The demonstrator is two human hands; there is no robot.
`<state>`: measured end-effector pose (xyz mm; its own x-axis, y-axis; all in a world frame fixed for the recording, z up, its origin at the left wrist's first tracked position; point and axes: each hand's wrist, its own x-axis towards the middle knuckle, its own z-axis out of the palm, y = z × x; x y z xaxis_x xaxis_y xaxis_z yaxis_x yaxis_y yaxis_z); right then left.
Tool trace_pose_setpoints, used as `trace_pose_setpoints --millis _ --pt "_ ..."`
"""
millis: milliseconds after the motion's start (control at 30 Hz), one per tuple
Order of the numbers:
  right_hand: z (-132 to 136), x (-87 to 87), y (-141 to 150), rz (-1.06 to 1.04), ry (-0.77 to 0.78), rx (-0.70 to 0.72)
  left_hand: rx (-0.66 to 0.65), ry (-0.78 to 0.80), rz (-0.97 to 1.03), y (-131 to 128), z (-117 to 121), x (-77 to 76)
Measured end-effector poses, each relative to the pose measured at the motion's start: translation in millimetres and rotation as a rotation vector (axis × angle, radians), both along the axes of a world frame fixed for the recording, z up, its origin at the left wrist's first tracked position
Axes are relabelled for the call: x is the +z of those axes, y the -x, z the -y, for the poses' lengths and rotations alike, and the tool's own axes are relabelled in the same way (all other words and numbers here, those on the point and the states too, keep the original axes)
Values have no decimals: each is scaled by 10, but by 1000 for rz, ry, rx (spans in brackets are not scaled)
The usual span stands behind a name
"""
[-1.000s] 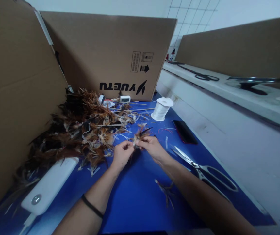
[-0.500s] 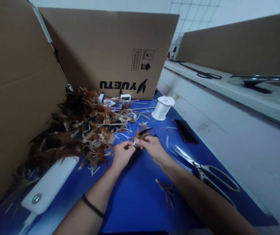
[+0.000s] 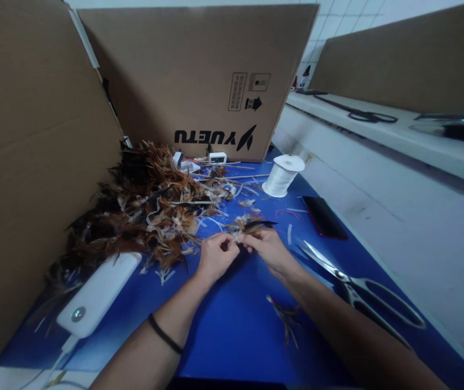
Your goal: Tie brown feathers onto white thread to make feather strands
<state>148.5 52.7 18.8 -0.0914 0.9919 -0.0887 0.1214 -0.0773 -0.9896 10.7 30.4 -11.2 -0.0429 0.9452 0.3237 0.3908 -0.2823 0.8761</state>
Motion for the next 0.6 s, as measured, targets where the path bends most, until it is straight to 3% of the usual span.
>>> trace_pose_setpoints --millis 300,600 --pt "12 -72 -12 -117 128 -8 14 -128 -145 -19 40 46" --pt "47 -83 -19 -226 223 -4 28 -66 -54 -39 75 34"
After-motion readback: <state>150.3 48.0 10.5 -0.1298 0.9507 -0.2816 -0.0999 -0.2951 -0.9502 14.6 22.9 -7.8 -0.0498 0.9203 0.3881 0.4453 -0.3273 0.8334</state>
